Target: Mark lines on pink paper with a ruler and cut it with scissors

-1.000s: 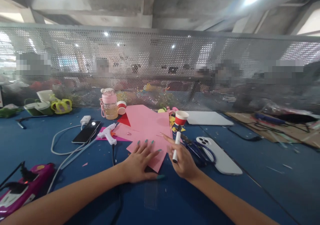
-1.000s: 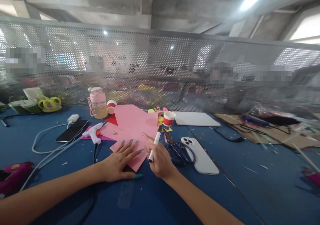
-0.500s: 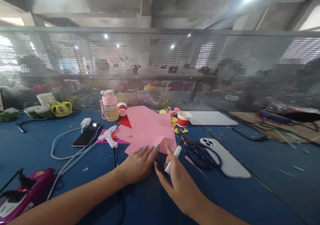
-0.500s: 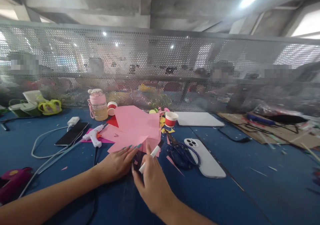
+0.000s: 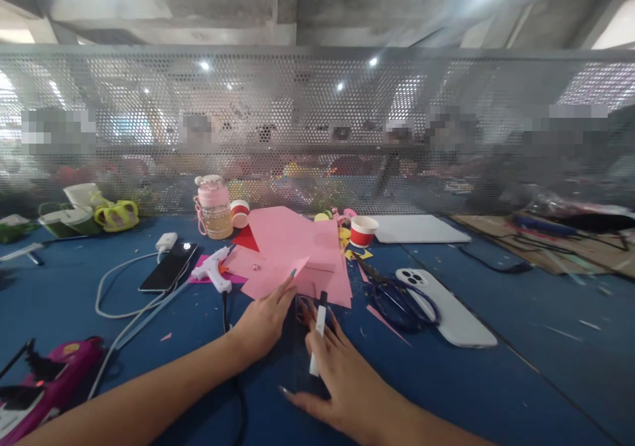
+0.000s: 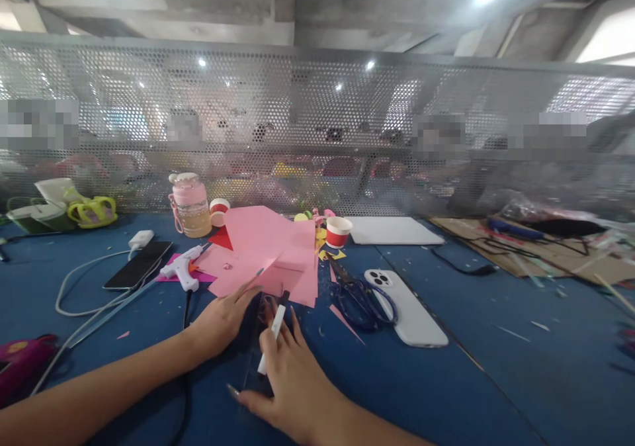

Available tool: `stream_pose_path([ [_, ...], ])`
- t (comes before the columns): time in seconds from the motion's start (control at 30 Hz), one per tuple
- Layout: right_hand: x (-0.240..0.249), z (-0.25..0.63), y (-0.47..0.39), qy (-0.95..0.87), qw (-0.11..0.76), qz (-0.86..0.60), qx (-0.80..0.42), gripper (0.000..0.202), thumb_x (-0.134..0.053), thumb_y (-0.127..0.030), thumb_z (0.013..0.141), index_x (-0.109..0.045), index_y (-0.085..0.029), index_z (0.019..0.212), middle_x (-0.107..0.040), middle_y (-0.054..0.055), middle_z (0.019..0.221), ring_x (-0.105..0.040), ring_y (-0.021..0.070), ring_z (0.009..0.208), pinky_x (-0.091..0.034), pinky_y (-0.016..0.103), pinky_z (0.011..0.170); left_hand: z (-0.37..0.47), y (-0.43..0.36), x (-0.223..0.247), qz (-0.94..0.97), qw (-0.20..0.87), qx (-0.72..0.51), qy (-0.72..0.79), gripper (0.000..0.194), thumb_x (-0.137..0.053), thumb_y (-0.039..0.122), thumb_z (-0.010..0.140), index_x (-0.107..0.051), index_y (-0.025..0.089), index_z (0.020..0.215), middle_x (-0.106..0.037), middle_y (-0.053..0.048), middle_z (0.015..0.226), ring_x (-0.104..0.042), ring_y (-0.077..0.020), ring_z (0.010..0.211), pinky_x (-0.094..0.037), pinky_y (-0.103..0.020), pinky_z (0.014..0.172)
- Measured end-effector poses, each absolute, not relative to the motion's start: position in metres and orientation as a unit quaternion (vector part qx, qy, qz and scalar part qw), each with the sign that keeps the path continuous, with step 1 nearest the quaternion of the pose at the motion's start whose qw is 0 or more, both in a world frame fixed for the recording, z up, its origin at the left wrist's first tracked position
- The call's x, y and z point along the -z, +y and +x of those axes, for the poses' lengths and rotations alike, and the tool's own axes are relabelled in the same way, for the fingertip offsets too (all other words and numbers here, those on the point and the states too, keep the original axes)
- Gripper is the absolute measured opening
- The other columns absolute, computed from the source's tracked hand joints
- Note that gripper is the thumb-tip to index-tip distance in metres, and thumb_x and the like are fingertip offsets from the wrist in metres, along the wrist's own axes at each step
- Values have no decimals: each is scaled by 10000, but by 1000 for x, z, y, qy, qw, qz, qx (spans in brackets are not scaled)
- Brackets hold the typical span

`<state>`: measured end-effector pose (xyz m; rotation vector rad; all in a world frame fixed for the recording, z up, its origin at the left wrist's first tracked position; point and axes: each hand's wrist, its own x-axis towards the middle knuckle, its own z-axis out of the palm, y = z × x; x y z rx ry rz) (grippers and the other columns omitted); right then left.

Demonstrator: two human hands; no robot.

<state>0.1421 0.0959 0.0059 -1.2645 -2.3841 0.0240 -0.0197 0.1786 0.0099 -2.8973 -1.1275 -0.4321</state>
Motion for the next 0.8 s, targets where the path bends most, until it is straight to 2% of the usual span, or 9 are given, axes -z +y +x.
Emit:
stream_pose_path([
  [0.1, -4, 143, 98, -857, 208, -472, 8, 558, -571, -507, 752, -520, -64, 1086, -560, 282, 1193, -492, 398, 1149, -416, 594, 920, -20, 180, -6, -920, 24, 177, -348, 471, -313, 12, 781, -396, 72, 1241, -541, -197, 1235, -604, -234, 1047, -535, -345, 822],
  [0.23, 2, 146, 106, -840, 217, -495, 43, 585, -571, -494, 754, -490, -46, 1121, -575, 293, 1163, -533, 403, 1099, -429, 604, 889, -20, 179, -6, -924, 55, 204, -320, 414, -299, 43, 824, -416, 87, 1219, -565, -182, 1204, -570, -236, 1099, -531, -345, 835],
  [0.33, 5, 151, 111, -829, 239, -500, 78, 482, -574, -438, 763, -490, -83, 1078, -619, 265, 1094, -588, 383, 1022, -456, 593, 844, -20, 179, -7, -926, 69, 202, -312, 399, -316, 51, 825, -428, 87, 1206, -576, -182, 1194, -588, -238, 1074, -548, -340, 803],
  [0.47, 1, 164, 126, -812, 300, -494, 86, 235, -526, -334, 799, -482, -169, 962, -667, 132, 826, -647, 303, 827, -531, 460, 686, -18, 181, -7, -933, 84, 213, -278, 396, -339, 71, 831, -411, 102, 1219, -559, -179, 1227, -568, -240, 1103, -538, -362, 832],
  [0.57, -6, 178, 159, -784, 344, -508, 94, 281, -508, -233, 791, -433, -176, 1056, -639, 112, 890, -627, 267, 862, -526, 399, 688, -17, 182, -9, -944, 81, 215, -235, 406, -364, 122, 849, -376, 119, 1254, -556, -174, 1234, -557, -248, 1116, -518, -391, 861],
  [0.67, -20, 193, 215, -759, 266, -580, 129, 222, -555, -178, 757, -467, -165, 961, -616, 99, 799, -614, 266, 779, -510, 396, 670, -17, 181, -12, -949, 57, 221, -215, 424, -367, 162, 855, -349, 145, 1279, -549, -161, 1245, -566, -247, 1102, -510, -403, 862],
  [0.73, -32, 200, 256, -750, 246, -599, 136, 230, -536, -100, 766, -491, -128, 990, -615, 142, 884, -598, 271, 862, -496, 394, 721, -18, 180, -14, -949, 22, 224, -222, 429, -364, 208, 864, -332, 150, 1287, -546, -152, 1252, -568, -239, 1098, -507, -396, 865],
  [0.8, -44, 205, 295, -741, 221, -618, 142, 232, -523, -95, 808, -515, -80, 1039, -594, 187, 1005, -565, 274, 974, -483, 393, 777, -20, 179, -16, -947, -14, 219, -234, 438, -364, 244, 864, -327, 134, 1286, -555, -153, 1241, -560, -235, 1107, -498, -390, 879],
])
